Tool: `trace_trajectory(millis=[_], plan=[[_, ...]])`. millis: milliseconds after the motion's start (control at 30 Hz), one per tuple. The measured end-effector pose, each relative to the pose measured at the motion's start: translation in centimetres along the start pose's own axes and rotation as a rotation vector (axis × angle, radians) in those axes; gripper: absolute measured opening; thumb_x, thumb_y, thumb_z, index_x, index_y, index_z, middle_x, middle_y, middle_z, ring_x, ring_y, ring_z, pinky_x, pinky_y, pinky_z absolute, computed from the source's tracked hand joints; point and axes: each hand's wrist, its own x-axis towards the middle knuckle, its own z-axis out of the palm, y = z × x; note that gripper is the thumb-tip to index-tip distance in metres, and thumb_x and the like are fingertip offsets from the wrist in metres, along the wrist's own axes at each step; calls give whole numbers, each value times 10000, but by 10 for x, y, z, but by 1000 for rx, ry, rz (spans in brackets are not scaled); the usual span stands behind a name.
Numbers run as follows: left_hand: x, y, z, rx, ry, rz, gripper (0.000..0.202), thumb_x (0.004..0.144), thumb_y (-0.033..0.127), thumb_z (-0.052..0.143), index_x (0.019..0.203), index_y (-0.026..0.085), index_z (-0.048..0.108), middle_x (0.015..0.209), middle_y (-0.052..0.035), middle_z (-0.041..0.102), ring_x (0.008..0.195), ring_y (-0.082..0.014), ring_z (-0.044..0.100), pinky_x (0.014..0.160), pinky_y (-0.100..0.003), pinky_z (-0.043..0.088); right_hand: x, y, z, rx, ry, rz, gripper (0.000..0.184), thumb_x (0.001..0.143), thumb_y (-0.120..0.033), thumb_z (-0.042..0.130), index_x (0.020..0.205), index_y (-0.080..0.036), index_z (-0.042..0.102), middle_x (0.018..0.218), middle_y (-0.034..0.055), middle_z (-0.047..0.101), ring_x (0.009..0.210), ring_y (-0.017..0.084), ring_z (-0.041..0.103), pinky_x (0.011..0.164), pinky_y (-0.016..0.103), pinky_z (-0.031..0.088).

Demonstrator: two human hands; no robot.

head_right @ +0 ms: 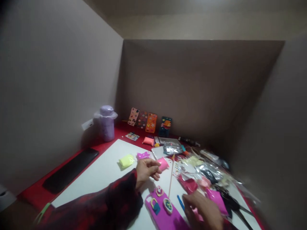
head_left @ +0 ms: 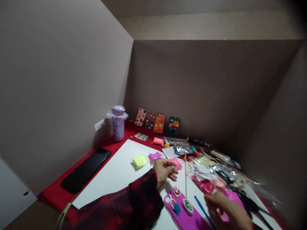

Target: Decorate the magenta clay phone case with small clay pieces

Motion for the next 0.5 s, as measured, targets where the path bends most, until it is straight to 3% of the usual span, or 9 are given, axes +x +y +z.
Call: trace_trajectory(millis=[100,233,500], plan=[[-5,2,1,91,1,23,313,501,284,816,648,66,645,458,-5,599,358,-80,518,368,-190,441,3,-5,3,64,-118,-41,103,778,-100,579,771,-195,618,557,-14,583,455,118,554,442,228,450],[-7,4,1,198,7,28,329,550,355,788,587,85,604,448,11,572,330,-52,462,296,-145,353,7,-5,-3,104,-15,30,151,762,-58,579,838,-187,601,586,-8,584,496,131,553,485,258,444],[-9,5,2,295,-13,-9,397,585,451,758,593,118,542,440,31,549,274,-19,360,268,-132,216,9,-2,-21,67,33,89,157,771,-89,592,878,-203,603,652,9,636,524,131,571,488,249,443]])
